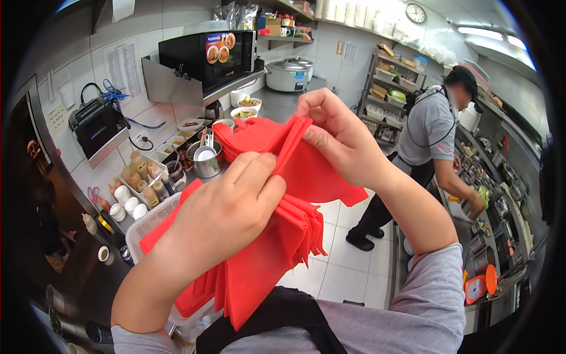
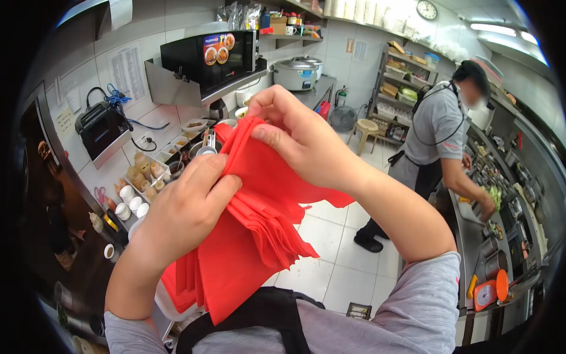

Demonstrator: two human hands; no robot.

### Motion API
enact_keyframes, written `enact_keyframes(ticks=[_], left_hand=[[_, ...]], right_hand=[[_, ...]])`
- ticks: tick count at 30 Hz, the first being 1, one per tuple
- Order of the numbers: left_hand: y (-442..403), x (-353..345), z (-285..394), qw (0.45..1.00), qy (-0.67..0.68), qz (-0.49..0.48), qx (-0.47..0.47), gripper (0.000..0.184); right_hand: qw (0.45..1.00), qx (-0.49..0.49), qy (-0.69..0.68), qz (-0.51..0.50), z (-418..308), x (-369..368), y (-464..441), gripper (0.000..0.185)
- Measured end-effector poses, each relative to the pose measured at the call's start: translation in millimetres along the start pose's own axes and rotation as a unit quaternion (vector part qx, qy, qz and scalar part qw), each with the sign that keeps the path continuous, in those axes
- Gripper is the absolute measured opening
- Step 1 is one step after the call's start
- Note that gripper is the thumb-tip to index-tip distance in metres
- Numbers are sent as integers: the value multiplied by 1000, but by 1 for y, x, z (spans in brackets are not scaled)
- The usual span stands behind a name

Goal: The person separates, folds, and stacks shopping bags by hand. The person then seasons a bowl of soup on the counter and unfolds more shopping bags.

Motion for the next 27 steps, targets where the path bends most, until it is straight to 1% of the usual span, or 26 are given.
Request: enact_keyframes(ticks=[2,3,5,6,7,9,10,12,13,15,17,19,20,21,22,23,24,25,27], left_hand=[[1,-1,-2,1000,-1,-15,12,20],[2,-3,-2,1000,3,-23,11,20],[3,-1,-6,1000,-8,-15,15,20],[3,-2,-7,1000,-8,-17,14,20],[3,-1,-8,1000,-5,-8,11,19],[3,0,-10,1000,-3,1,11,19],[3,-1,-12,1000,-7,0,12,19],[4,-4,-16,1000,-10,-11,13,18],[5,-3,-18,1000,-16,-4,17,18],[8,-8,-21,999,-18,-11,24,18],[11,-6,-22,999,-32,26,15,19],[19,-10,-19,998,-59,30,1,20],[29,-22,-23,997,-62,-10,43,22],[41,-35,-27,993,-64,-51,85,24],[51,-46,-23,993,-66,-52,81,24],[63,-61,-24,992,-23,-50,111,25],[72,-74,-27,989,22,-48,140,27],[76,-83,-27,989,25,-48,138,27],[83,-100,-30,984,41,-64,159,22]], right_hand=[[998,50,21,11,-1,-7,2,26],[999,45,16,16,1,-10,2,26],[984,167,59,-7,-21,-19,3,30],[977,183,106,-31,-19,-20,2,27],[977,183,105,-30,-20,-19,2,27],[986,129,90,-48,-15,-20,-4,19],[987,129,88,-49,-19,-20,-5,19],[979,85,161,-86,-16,-27,-6,11],[981,81,152,-84,-14,-27,-7,11],[980,100,161,-59,-11,-24,-8,9],[980,101,167,-50,-11,-24,-8,9],[971,136,197,-9,-15,-14,-10,8],[969,160,187,22,-15,-3,-12,8],[956,167,236,45,-21,9,-11,9],[961,149,227,53,-17,23,-11,8],[965,130,219,61,-14,37,-13,7],[977,93,188,38,-14,45,-18,5],[977,90,189,39,-16,53,-18,5],[990,28,134,9,-6,62,-16,5]])
Point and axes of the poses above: each hand's wrist, its own y-axis away from the middle knuckle, its own x-axis out of the back of the hand, z = x × y, the point moved 9 cm from there along -y, towards the middle knuckle, and after that the axes turned 7 degrees about -y, right-handed, at the moved point
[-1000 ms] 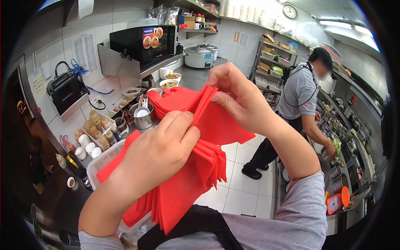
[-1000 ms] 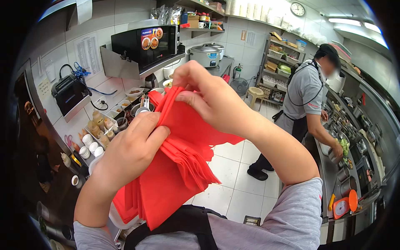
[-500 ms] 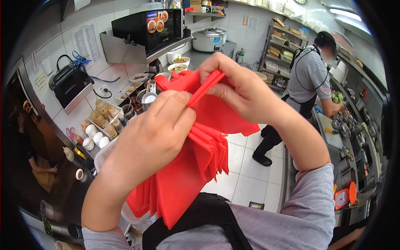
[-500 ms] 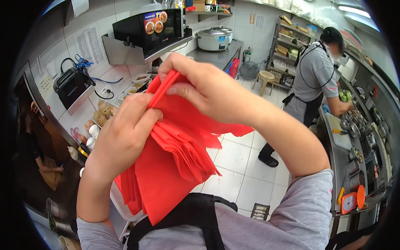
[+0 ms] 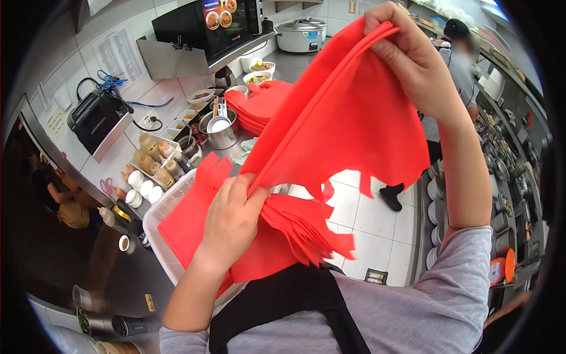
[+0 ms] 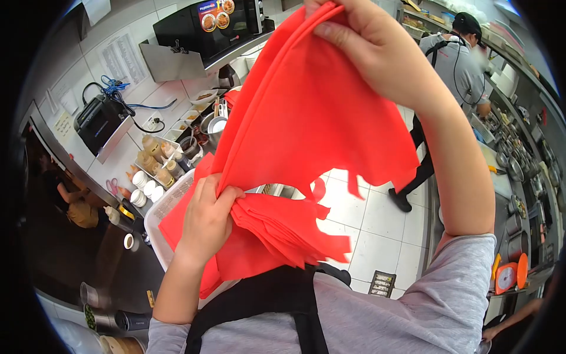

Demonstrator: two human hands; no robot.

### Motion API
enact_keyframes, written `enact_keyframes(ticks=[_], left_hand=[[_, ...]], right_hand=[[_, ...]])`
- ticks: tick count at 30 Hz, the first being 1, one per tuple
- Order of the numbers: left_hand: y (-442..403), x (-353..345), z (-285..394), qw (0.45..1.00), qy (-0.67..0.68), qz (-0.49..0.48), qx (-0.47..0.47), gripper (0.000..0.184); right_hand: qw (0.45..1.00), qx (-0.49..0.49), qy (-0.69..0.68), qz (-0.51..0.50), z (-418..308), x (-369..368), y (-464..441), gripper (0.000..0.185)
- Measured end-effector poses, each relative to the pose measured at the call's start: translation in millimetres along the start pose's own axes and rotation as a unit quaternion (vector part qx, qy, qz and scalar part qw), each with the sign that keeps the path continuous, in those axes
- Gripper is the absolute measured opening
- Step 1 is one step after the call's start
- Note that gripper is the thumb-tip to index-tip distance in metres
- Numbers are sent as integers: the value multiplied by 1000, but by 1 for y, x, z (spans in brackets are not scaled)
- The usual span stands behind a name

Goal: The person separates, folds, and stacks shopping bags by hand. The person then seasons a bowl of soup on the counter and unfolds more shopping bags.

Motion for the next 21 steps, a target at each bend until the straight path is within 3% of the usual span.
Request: enact_keyframes(ticks=[1,12,18,20,21], left_hand=[[-2,-3,1,1000,5,0,1,22],[-25,-1,-1,996,71,43,-41,26],[-9,46,-57,986,145,26,79,20],[25,55,-115,944,214,-25,248,15],[34,70,-135,947,177,-5,269,12]], right_hand=[[999,35,27,28,0,7,2,1],[995,-9,71,66,43,71,30,6],[989,12,41,143,67,105,38,7],[987,31,20,157,79,127,44,8],[987,32,10,158,83,133,46,8]])
Point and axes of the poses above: each hand's wrist, its own y-axis away from the middle knuckle, its own x-axis out of the back of the hand, z = x × y, the point moved 9 cm from there along -y, towards the middle knuckle, and after that the axes turned 7 degrees about -y, right-handed, at the moved point
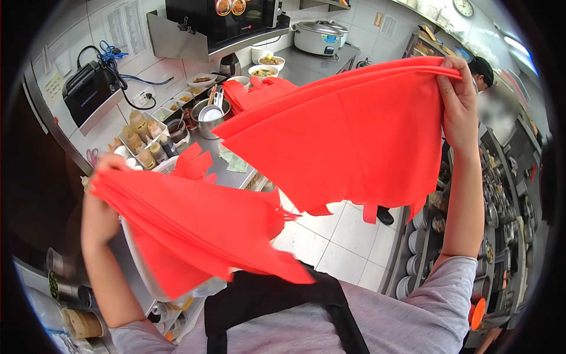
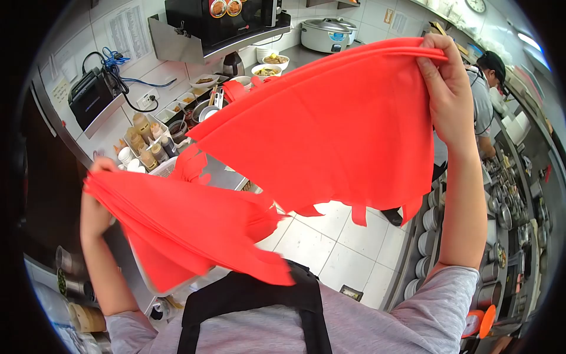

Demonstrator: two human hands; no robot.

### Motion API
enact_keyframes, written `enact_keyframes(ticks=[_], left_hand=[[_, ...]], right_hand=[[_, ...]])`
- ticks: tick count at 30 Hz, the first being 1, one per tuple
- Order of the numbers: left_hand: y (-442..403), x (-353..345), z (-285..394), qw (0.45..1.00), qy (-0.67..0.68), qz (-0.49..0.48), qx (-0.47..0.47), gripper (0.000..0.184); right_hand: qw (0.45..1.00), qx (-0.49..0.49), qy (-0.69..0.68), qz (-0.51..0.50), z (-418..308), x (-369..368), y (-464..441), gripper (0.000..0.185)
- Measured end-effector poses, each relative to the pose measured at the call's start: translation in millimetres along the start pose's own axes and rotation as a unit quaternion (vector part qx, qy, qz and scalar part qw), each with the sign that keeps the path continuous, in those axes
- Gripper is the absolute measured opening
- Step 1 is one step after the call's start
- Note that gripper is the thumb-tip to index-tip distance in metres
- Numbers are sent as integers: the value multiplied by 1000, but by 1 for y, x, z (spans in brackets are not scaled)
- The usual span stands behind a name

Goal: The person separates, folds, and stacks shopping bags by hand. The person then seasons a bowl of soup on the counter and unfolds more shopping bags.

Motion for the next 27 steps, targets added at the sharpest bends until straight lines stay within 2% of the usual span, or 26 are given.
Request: enact_keyframes(ticks=[1,2,3,4,7,8,9,10,11,12,13,15,16,17,18,21,23,24,27], left_hand=[[-1,18,-16,999,-30,33,17,11],[0,30,-43,995,-4,53,81,15],[3,38,-70,987,22,72,144,19],[4,40,-90,983,7,95,156,29],[33,-6,-194,969,-60,-46,235,37],[44,-31,-201,937,-173,-149,265,39],[69,-59,-263,885,-283,-244,276,43],[87,-80,-268,823,-329,-319,335,45],[115,-108,-343,844,-297,-325,306,51],[118,-114,-343,824,-346,-317,318,58],[111,-119,-317,824,-346,-316,319,58],[57,-84,-202,868,-413,-87,262,56],[33,-84,-160,917,-340,-49,204,54],[12,-80,-112,965,-237,35,102,44],[-8,-79,-62,988,-144,62,4,35],[-34,-86,40,986,-3,71,-149,25],[-48,-94,73,980,48,47,-188,22],[-53,-100,75,979,110,41,-169,21],[-56,-105,85,974,119,12,-195,19]], right_hand=[[1000,1,-1,-4,3,4,1,8],[1000,-3,-1,1,5,8,2,8],[1000,-7,-2,6,8,11,3,8],[1000,-7,-5,2,10,13,3,8],[1000,-4,10,-8,15,12,2,8],[1000,0,7,-16,16,10,1,8],[1000,5,4,-23,16,7,1,8],[1000,6,1,-25,16,4,0,8],[1000,7,8,-27,15,-1,-1,8],[999,8,16,-30,15,-6,-2,8],[999,8,15,-30,14,-11,-3,8],[998,9,42,-54,12,-27,-4,7],[998,9,40,-56,11,-34,-5,7],[997,6,42,-59,9,-44,-6,7],[997,5,43,-62,8,-53,-7,6],[997,19,32,-64,3,-81,-8,6],[996,25,25,-77,4,-96,-10,6],[996,32,15,-79,2,-103,-10,6],[995,47,7,-91,2,-118,-16,7]])
Point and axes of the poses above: each hand's wrist, its own y-axis away from the middle knuckle, its own x-axis out of the back of the hand, z = x × y, the point moved 9 cm from there along -y, towards the middle knuckle, and after that the axes turned 7 degrees about -y, right-handed, at the moved point
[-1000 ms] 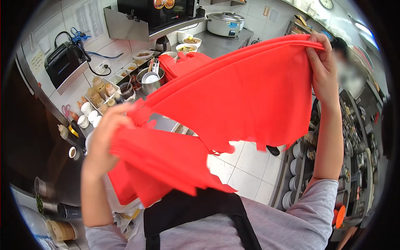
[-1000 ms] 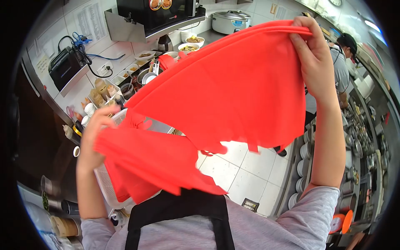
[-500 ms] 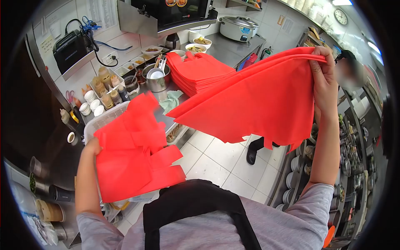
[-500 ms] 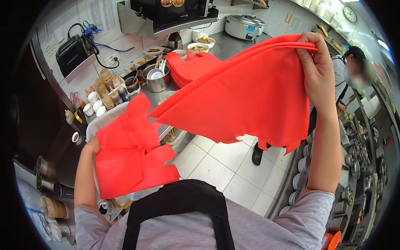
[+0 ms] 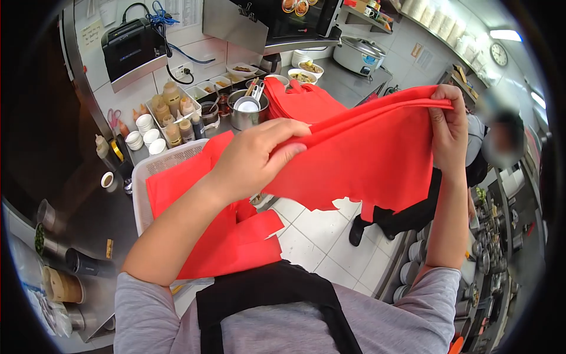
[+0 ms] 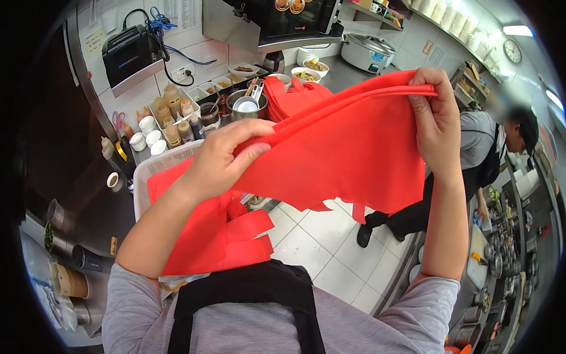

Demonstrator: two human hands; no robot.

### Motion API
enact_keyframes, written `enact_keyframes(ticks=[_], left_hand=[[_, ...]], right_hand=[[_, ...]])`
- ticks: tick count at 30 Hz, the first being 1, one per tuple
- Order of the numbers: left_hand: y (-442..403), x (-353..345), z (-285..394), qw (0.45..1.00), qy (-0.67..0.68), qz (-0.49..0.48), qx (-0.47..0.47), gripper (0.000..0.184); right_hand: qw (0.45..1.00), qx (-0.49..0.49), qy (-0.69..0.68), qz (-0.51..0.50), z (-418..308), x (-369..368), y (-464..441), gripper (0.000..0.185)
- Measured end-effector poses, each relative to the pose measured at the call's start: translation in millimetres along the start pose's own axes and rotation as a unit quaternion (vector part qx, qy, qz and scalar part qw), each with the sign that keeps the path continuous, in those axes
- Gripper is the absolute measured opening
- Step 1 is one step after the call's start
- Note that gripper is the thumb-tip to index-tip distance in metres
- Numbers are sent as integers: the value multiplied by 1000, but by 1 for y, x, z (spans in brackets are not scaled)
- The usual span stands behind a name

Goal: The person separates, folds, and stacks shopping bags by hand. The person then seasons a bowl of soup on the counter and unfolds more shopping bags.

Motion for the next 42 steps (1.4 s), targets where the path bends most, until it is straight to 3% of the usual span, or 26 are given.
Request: enact_keyframes(ticks=[9,14,15,19,22,30,36,41,42], left_hand=[[-8,-9,-5,995,-40,83,29,26],[-26,-15,-8,986,-63,139,70,30],[-32,-21,-5,985,-14,161,60,27],[-41,-54,-5,990,-132,51,29,24],[-43,-65,-7,977,-165,90,99,22],[-41,-94,-18,931,-282,204,110,32],[-39,-105,-19,897,-376,200,118,18],[-45,-104,-27,921,-321,186,122,16],[-48,-104,-27,930,-301,177,114,16]], right_hand=[[998,53,-20,-38,37,4,-36,9],[991,48,-97,-75,80,12,-49,12],[992,55,-96,-67,86,14,-52,16],[985,59,-144,-70,113,26,-52,30],[979,73,-176,-76,136,34,-56,33],[981,68,-165,-83,200,49,-64,28],[977,53,-188,-82,231,43,-62,26],[984,63,-155,-65,246,46,-60,25],[987,31,-158,-25,251,50,-57,22]])
Point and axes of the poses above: each hand's wrist, its own y-axis away from the middle knuckle, its own x-axis out of the back of the hand, z = x × y, the point moved 9 cm from there along -y, towards the middle knuckle, and after that the axes turned 7 degrees about -y, right-handed, at the moved point
